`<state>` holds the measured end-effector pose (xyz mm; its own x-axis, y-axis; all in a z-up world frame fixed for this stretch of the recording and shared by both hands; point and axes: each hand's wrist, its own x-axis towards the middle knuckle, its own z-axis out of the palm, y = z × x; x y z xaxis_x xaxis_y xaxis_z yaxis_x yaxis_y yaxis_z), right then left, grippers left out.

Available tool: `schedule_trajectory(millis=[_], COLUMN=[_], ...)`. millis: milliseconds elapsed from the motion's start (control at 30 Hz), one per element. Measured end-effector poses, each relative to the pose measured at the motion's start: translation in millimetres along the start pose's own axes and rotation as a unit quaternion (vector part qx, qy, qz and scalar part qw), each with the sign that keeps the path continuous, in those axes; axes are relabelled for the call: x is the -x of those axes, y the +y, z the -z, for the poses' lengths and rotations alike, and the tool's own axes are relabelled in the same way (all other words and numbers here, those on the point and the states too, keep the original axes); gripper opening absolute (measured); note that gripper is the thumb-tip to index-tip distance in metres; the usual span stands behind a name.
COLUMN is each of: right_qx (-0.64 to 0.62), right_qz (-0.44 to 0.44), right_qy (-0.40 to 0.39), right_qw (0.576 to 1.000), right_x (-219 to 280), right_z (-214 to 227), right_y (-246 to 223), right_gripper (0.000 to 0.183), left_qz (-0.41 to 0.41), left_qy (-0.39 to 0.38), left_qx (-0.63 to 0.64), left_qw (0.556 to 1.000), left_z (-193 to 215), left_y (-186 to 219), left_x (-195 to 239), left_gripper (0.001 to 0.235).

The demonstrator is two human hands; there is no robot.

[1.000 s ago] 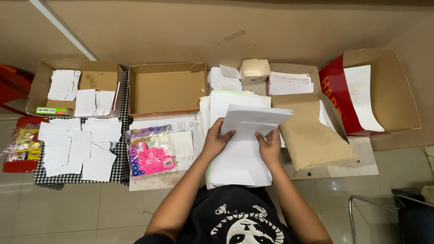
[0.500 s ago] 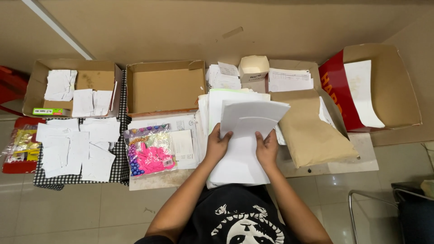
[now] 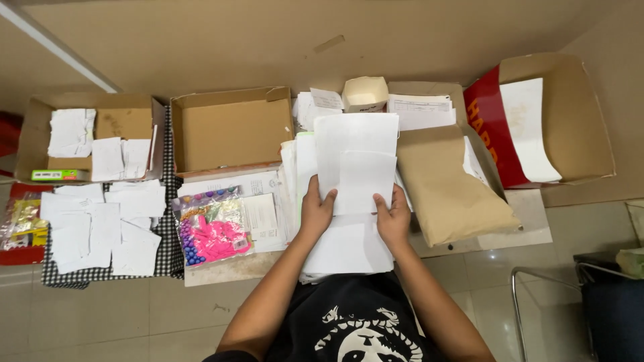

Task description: The person sorts through stacks of white papers and documents, flipping through them and placing them into cardboard boxes. They also handle a package of colorful plastic items, moving it from a table to a red chair.

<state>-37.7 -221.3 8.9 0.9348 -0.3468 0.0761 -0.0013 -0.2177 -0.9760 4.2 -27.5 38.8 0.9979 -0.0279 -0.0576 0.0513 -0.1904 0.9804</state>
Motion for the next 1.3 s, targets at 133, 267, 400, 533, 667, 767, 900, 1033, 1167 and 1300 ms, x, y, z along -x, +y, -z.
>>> schedule_trajectory(millis=[133, 267, 400, 533, 667, 767, 900, 1033, 1167, 1300], right_qx=[-0.029, -0.018, 0.076, 0.146, 0.162, 0.186, 0.205, 0.218, 0.258, 0.276], right_qz=[-0.057, -0.017, 0.074, 0.162, 0.149, 0.166, 0.211, 0.239, 0.145, 0.008], right_qy=[0.018, 0.048, 0.056, 0.03, 0.012, 0.013, 0.024, 0.045, 0.024, -0.024], right_qw=[0.998, 0.999, 0.993, 0.975, 0.975, 0.968, 0.956, 0.945, 0.955, 0.961], right_x=[-11, -21, -38, -66, -97, -120, -146, -180, -222, -249], right_z=[23, 53, 92, 144, 201, 248, 310, 378, 415, 427], right_y=[-45, -57, -35, -26, -18, -10, -4, 14, 6, 16], right_gripper=[0.052, 0.062, 0.047, 0.04, 0.041, 0.04, 0.037, 0.039, 0.042, 0.04], left_qz=[-0.04, 0.004, 0.035, 0.02, 0.022, 0.075, -0.084, -0.159, -0.078, -0.138], left_qy=[-0.013, -0.064, -0.074, -0.056, -0.032, -0.048, -0.019, -0.029, -0.131, -0.145], left_qx=[-0.008, 0.018, -0.003, -0.006, -0.049, -0.08, -0.08, -0.06, -0.169, -0.336], left_qw=[0.999, 0.998, 0.997, 0.998, 0.998, 0.993, 0.993, 0.985, 0.974, 0.92], left_z=[-24, -53, -92, -149, -210, -256, -333, -389, -428, -486], left_y=[10, 29, 46, 51, 65, 94, 68, 123, 170, 111], left_x=[-8, -17, -25, -35, -38, -43, -54, -65, -80, -105], left_gripper=[0.052, 0.049, 0.049, 0.052, 0.058, 0.061, 0.074, 0.091, 0.061, 0.036])
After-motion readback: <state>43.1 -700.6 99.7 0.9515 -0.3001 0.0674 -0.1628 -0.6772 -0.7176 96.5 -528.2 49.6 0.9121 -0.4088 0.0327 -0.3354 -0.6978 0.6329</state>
